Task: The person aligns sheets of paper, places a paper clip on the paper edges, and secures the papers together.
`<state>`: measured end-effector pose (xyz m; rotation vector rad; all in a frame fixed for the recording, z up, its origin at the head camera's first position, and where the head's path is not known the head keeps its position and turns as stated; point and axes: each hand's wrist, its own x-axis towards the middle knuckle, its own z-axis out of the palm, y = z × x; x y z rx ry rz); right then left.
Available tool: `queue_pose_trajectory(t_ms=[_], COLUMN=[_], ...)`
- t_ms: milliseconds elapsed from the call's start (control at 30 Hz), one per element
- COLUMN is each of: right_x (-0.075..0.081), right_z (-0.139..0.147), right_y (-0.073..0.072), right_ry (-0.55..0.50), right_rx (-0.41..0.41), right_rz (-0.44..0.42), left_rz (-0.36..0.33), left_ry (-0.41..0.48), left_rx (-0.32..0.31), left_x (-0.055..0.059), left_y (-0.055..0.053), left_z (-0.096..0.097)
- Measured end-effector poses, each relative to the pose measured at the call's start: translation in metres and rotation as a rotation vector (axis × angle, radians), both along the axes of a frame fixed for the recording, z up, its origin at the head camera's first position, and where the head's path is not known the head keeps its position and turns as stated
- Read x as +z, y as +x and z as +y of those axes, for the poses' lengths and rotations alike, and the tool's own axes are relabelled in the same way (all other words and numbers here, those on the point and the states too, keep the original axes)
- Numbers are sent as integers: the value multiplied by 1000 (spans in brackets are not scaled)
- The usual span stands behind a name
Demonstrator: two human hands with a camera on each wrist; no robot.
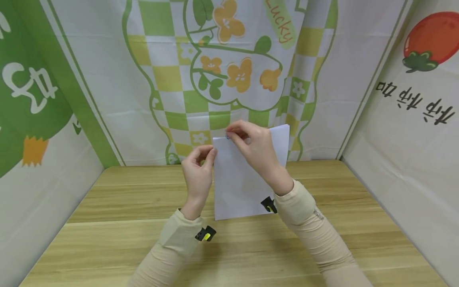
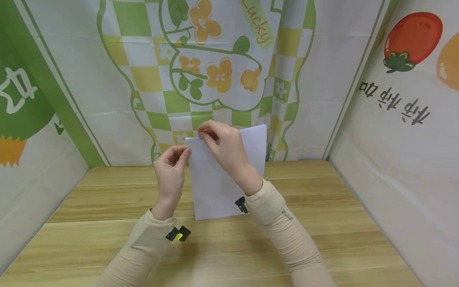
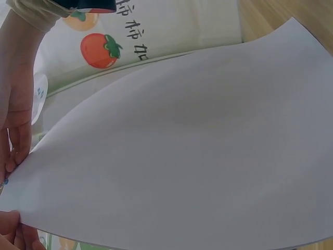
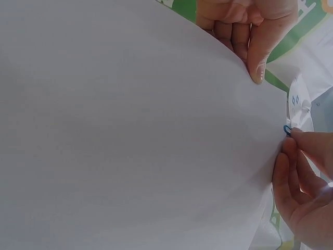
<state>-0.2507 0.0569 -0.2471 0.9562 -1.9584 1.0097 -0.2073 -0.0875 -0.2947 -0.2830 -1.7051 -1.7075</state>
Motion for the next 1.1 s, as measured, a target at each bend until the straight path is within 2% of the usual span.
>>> queue_pose_trajectory(t_ms=[167,400,633,767,1000,1100], right_x=[-1,-2,-5,-6,-7,-7], right_z=[1,2,3,4,5,5], right_y=[0,0,-1,-1,-2,-2], right_ry=[3,16,26,25,22,24], right_rx=[-2,-16,-28,-37,-43,-47], right_rz=[8,29,44,44,56,59], left_rz=[-2,3,19,28,-15,-10], left_ry=[1,27,45,50,44,44], left_rx=[5,0,12,17,8,6], left_x=[-2,-22,-25,-25,-3,-2], left_y=[-3,-23,-26,-26,-4,-4], left_z=[0,-3,-2,-1,4,5])
